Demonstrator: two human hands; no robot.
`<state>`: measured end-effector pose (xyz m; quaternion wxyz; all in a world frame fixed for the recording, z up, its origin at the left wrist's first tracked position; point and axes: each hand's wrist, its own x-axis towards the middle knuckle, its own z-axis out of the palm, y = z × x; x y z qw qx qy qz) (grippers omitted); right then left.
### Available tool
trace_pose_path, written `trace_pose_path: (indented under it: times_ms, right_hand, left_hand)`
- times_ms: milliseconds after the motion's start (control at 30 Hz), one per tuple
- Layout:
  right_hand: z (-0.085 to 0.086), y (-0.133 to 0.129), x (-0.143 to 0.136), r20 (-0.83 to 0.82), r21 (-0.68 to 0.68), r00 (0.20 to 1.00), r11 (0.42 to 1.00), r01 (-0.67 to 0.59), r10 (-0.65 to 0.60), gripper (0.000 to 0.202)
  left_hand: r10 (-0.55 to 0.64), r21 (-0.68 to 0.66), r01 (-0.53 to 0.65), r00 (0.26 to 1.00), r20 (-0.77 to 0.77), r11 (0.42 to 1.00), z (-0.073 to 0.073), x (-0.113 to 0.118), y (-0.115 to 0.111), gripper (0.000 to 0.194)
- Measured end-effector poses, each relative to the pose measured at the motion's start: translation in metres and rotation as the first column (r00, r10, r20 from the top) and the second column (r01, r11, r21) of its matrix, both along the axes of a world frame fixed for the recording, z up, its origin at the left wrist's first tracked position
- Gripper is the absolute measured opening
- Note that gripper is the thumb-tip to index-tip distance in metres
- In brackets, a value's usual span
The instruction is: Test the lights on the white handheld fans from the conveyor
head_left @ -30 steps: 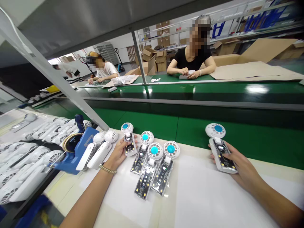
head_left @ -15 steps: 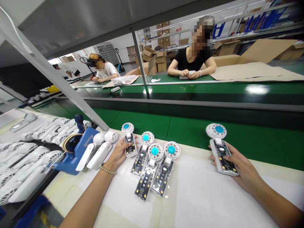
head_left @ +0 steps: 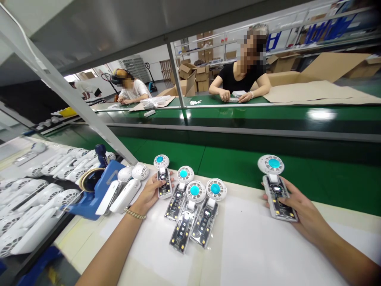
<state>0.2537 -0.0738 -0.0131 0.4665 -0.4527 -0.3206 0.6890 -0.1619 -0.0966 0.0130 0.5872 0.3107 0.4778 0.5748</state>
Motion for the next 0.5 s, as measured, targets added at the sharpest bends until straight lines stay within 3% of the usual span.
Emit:
trace_pose_path:
  times_ms: [333,433,500]
  right_hand:
    - [0.001,0.000,0.001,0.012,0.036,1.000,0.999,-0.021,0.020,0.064]
    - [0.004,-0.002,0.000,-0.011,0.074,0.999,0.996,-0.044,0.045,0.058]
    - [0.006,-0.002,0.000,-0.015,0.091,0.997,0.993,-0.070,0.071,0.042]
  left_hand:
    - [0.013,-0.009,-0.012,1.000,0.025,1.000,0.000,0.002,0.000,0.041]
    - [0.069,-0.029,-0.069,0.997,0.024,0.997,0.005,0.003,0.001,0.029]
    - [0.156,-0.065,-0.155,0.988,0.013,0.986,0.013,0.003,0.001,0.024]
